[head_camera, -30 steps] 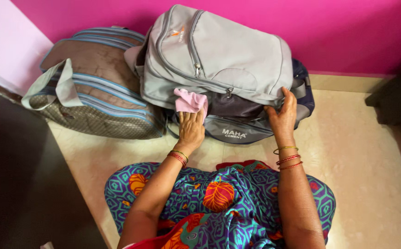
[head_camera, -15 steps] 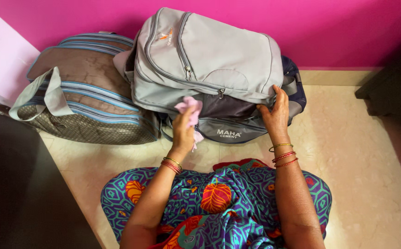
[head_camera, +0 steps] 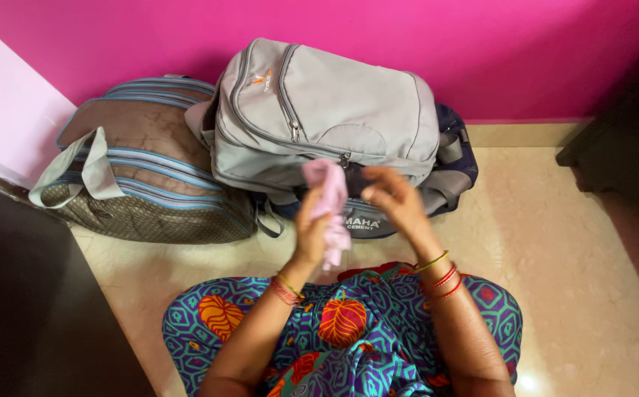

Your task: The person sits on the floor and wipes the exterior of a grey backpack and a striped duffel bag using a pink cloth. The person systematically cleans the surfaces, zippers, and handles of the bags, occasionally unfolding the cloth to use a different section.

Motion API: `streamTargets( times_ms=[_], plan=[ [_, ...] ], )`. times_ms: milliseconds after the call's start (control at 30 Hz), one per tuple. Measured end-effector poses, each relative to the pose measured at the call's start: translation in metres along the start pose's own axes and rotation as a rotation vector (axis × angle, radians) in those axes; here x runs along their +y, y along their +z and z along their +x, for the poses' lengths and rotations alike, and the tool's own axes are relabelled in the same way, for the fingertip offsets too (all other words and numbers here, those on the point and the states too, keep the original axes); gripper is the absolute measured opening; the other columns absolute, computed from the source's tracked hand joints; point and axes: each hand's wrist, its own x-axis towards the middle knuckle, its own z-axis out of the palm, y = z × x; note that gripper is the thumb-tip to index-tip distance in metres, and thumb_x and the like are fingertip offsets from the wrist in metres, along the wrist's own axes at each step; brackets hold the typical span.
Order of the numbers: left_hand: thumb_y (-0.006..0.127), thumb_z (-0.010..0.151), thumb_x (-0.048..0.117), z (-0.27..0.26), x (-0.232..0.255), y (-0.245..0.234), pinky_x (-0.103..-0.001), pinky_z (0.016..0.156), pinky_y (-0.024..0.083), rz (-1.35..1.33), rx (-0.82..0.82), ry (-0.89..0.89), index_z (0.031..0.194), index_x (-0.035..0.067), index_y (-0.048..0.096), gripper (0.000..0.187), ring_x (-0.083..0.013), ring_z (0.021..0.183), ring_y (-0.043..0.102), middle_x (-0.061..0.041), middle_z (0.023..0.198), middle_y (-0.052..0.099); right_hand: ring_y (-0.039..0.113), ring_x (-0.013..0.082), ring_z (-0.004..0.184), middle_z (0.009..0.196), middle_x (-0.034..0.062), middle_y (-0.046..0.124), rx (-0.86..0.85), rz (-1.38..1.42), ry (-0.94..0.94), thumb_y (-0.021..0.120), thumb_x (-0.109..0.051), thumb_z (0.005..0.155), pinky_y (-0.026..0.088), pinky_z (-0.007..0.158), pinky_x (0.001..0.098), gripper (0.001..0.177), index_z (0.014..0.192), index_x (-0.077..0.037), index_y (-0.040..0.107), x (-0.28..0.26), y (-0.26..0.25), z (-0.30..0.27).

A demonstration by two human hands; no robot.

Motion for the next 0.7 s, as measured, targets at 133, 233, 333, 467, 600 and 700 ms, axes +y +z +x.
streamTargets(
  times_ms=[133, 233, 333, 467, 600, 700],
  plan=[
    [0.056, 0.087, -0.002, 0.003, 0.021, 0.027, -0.040, 0.121, 0.031, 0.302, -0.380, 0.361, 0.157, 0.000, 0.034, 0.073, -0.0279, 0.152, 0.034, -0.018, 0.161, 0.039, 0.061, 0.0103, 0.114, 0.125, 0.0013, 0.063, -0.128, 0.464, -0.120, 0.068, -0.007, 0.092, 0.051, 0.097, 0.0251, 0.052, 0.142, -0.005, 0.051, 0.014, 0.034, -0.007],
    [0.059, 0.088, 0.004, 0.005, 0.033, 0.009, -0.042, 0.121, 0.032, 0.319, -0.439, 0.284, 0.157, 0.002, 0.035, 0.073, -0.0268, 0.153, 0.035, -0.016, 0.162, 0.040, 0.064, 0.0133, 0.102, 0.118, 0.0041, 0.067, -0.027, 0.616, 0.048, 0.063, -0.005, 0.091, 0.054, 0.085, 0.0283, 0.047, 0.137, -0.003, 0.055, 0.031, 0.031, -0.001],
    [0.066, 0.093, 0.012, 0.010, 0.035, -0.031, -0.048, 0.129, 0.022, 0.791, -0.113, 0.651, 0.155, 0.001, 0.043, 0.067, -0.0333, 0.155, 0.035, -0.018, 0.157, 0.050, 0.066, 0.0178, 0.090, 0.109, 0.0095, 0.068, 0.065, 0.714, 0.166, 0.061, -0.005, 0.093, 0.054, 0.074, 0.0315, 0.042, 0.135, -0.003, 0.058, 0.032, 0.015, 0.005],
    [0.066, 0.099, 0.017, 0.034, 0.039, -0.114, -0.051, 0.127, 0.023, 0.939, 0.524, 0.689, 0.155, 0.004, 0.040, 0.063, -0.0398, 0.153, 0.031, -0.021, 0.162, 0.036, 0.061, 0.0132, 0.100, 0.116, 0.0056, 0.064, 0.255, 0.511, -0.037, 0.060, -0.005, 0.096, 0.050, 0.085, 0.0283, 0.041, 0.137, -0.003, 0.057, -0.023, 0.005, 0.022],
    [0.066, 0.096, 0.014, 0.053, 0.010, -0.150, -0.044, 0.117, 0.032, 0.471, 0.656, 0.362, 0.156, 0.004, 0.035, 0.068, -0.0328, 0.150, 0.033, -0.020, 0.164, 0.032, 0.052, 0.0209, 0.135, 0.143, 0.0119, 0.055, 0.351, 0.073, -0.547, 0.063, -0.007, 0.100, 0.041, 0.117, 0.0349, 0.052, 0.149, -0.001, 0.047, -0.086, 0.032, 0.090],
    [0.069, 0.097, 0.010, 0.063, -0.017, -0.148, -0.042, 0.118, 0.029, 0.373, 0.665, 0.313, 0.158, 0.003, 0.030, 0.073, -0.0293, 0.144, 0.038, -0.020, 0.160, 0.039, 0.046, 0.0357, 0.141, 0.149, 0.0204, 0.046, 0.342, -0.317, -0.763, 0.076, -0.017, 0.094, 0.040, 0.119, 0.0427, 0.067, 0.150, 0.000, 0.044, -0.097, 0.092, 0.155]
  ],
)
